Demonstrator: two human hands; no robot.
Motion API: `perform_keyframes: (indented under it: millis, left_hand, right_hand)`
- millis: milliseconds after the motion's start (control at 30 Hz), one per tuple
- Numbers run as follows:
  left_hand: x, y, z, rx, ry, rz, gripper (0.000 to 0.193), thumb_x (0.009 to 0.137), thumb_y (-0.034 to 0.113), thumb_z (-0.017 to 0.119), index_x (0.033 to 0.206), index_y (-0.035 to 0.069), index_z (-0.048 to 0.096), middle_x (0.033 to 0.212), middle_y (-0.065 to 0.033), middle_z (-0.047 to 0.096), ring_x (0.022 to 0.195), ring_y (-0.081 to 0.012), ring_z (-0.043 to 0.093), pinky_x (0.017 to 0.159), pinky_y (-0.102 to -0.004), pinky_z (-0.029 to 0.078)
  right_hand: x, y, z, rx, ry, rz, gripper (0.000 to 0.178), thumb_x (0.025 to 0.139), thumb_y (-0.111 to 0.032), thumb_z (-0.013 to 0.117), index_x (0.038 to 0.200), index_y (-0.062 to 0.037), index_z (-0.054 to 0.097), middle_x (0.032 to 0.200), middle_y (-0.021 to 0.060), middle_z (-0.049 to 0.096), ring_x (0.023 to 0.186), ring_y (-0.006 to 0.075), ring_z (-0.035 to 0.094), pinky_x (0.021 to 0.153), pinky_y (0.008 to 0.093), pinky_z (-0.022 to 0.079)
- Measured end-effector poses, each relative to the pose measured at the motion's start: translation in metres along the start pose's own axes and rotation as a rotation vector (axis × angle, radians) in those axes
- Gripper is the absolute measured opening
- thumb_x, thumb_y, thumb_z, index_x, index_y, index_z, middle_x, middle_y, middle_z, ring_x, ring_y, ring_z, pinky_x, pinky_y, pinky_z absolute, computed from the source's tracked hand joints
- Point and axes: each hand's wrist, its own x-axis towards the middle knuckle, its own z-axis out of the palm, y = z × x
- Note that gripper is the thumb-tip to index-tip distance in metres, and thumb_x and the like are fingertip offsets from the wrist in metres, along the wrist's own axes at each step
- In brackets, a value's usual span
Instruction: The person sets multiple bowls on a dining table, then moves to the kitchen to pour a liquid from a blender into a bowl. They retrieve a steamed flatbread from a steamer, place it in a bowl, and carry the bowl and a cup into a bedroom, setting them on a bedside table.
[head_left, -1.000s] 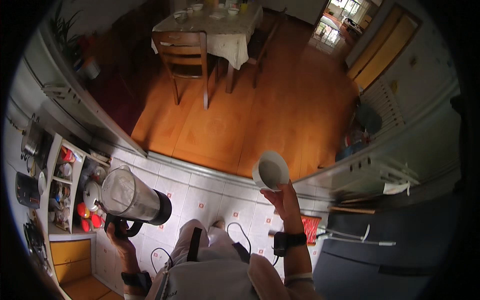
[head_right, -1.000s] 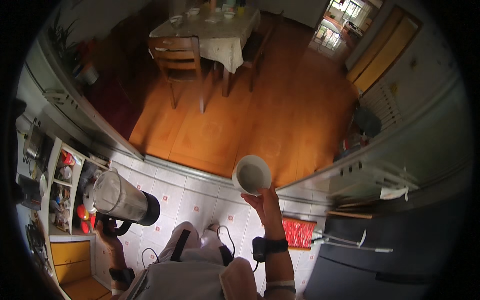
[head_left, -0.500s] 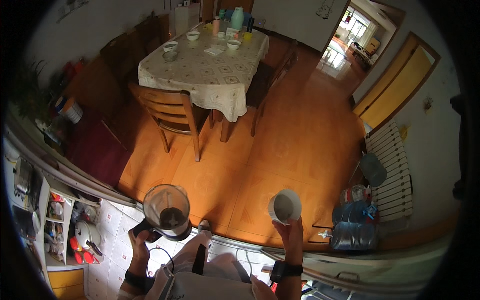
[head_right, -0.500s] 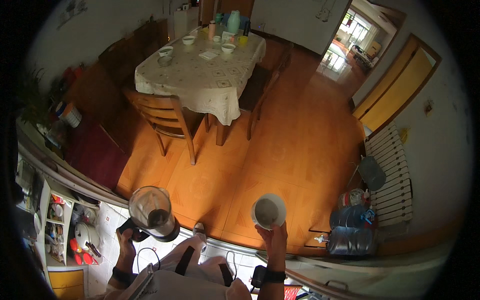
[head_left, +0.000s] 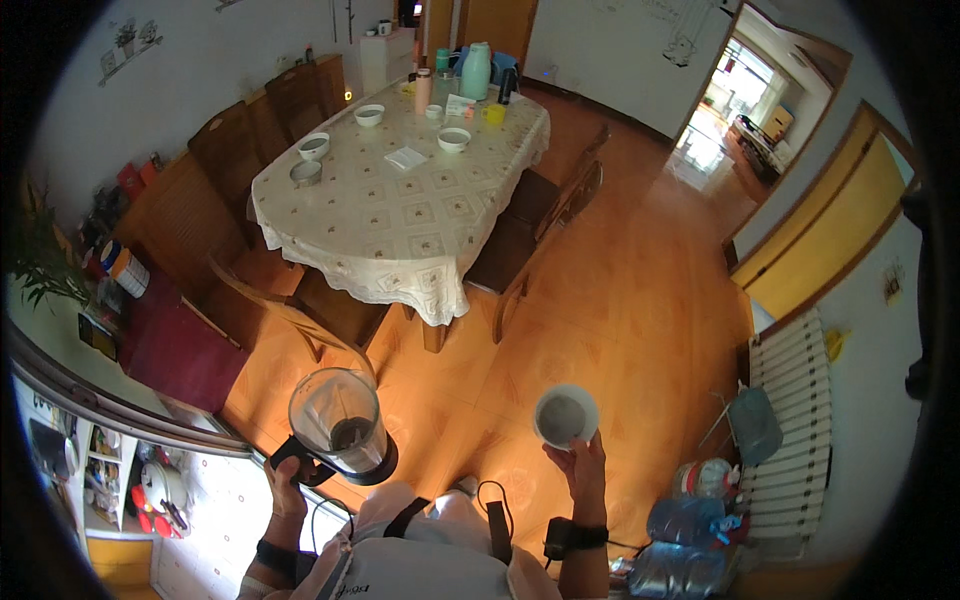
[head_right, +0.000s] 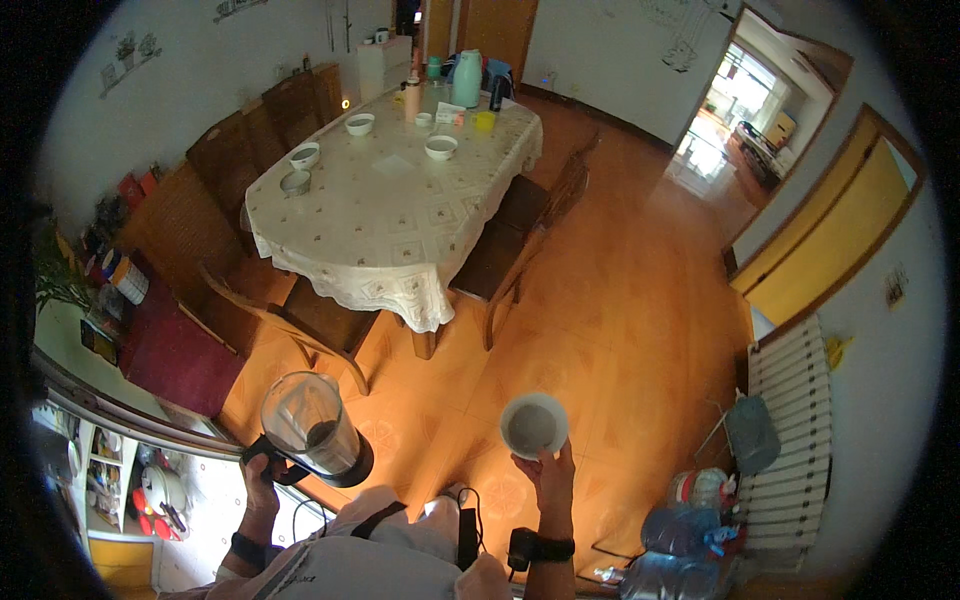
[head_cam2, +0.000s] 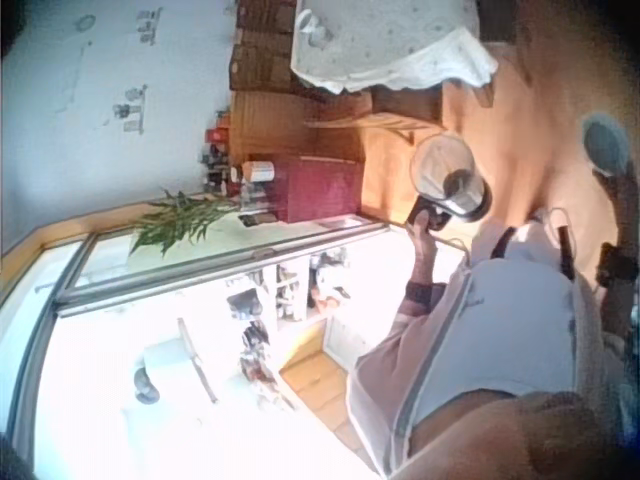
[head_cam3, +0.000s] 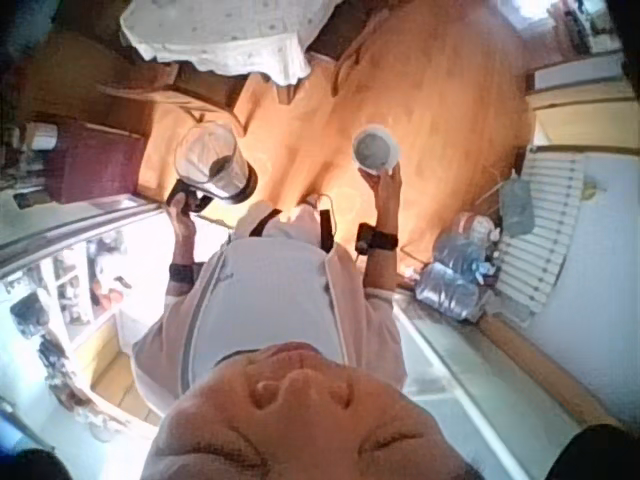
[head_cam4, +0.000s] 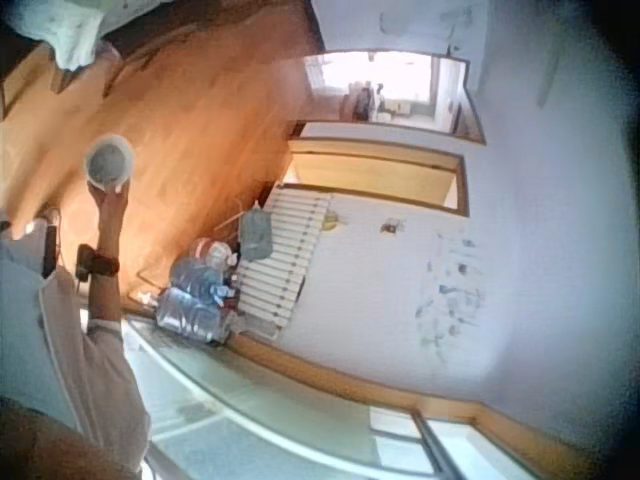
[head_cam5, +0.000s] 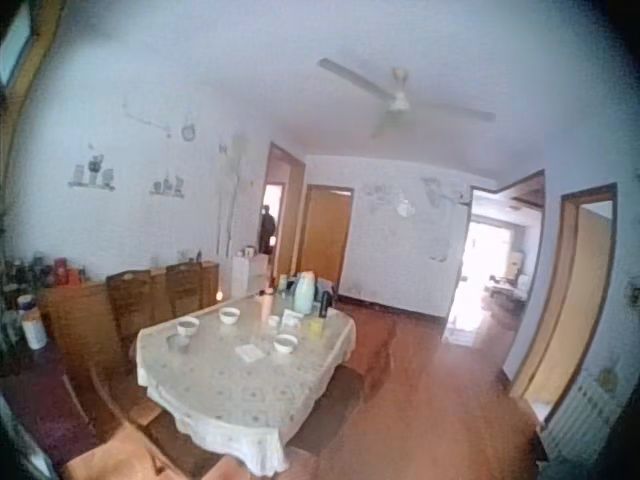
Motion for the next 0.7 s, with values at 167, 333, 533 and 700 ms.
perform_keyframes:
  millis: [167, 333, 533, 700]
  left_hand:
    - [0.029, 0.0, 0.058, 0.033, 0.166, -0.013, 0.043, 0.074, 0.047, 0.057, 0.066, 0.004, 0.055, 0.056, -0.0032, 0.051, 0.053, -0.0136, 0.048, 0.054, -0.027, 0.035]
    - [0.073, -0.014, 0.091, 0.053, 0.216, 0.022, 0.043, 0.073, 0.046, 0.058, 0.067, 0.004, 0.056, 0.057, -0.0022, 0.052, 0.053, -0.0135, 0.049, 0.052, -0.027, 0.035]
    - [0.137, -0.026, 0.119, 0.076, 0.237, -0.034, 0.046, 0.077, 0.05, 0.055, 0.07, 0.005, 0.055, 0.058, -0.0021, 0.049, 0.054, -0.0123, 0.046, 0.053, -0.0282, 0.033]
    - [0.175, -0.028, 0.149, 0.05, 0.434, -0.007, 0.044, 0.074, 0.046, 0.059, 0.071, 0.002, 0.057, 0.059, -0.0026, 0.054, 0.052, -0.0118, 0.047, 0.051, -0.0256, 0.033]
  right_hand:
    - [0.121, -0.045, 0.039, -0.057, -0.146, 0.023, 0.046, 0.091, -0.001, 0.042, 0.136, -0.0064, 0.034, 0.117, 0.018, 0.056, 0.094, 0.0314, 0.066, 0.081, 0.0381, 0.06]
    - [0.237, -0.064, 0.098, -0.078, -0.233, 0.041, 0.046, 0.092, -0.002, 0.044, 0.137, -0.0078, 0.034, 0.118, 0.0177, 0.056, 0.094, 0.0302, 0.066, 0.082, 0.036, 0.059]
    - [0.356, -0.071, 0.16, -0.047, -0.353, 0.007, 0.047, 0.093, -0.003, 0.045, 0.138, -0.0081, 0.033, 0.123, 0.0175, 0.053, 0.097, 0.0299, 0.065, 0.083, 0.0342, 0.058]
    - [0.456, -0.076, 0.209, -0.027, -0.32, 0.027, 0.049, 0.092, -0.002, 0.045, 0.138, -0.0091, 0.031, 0.128, 0.0172, 0.048, 0.102, 0.0311, 0.062, 0.085, 0.035, 0.058]
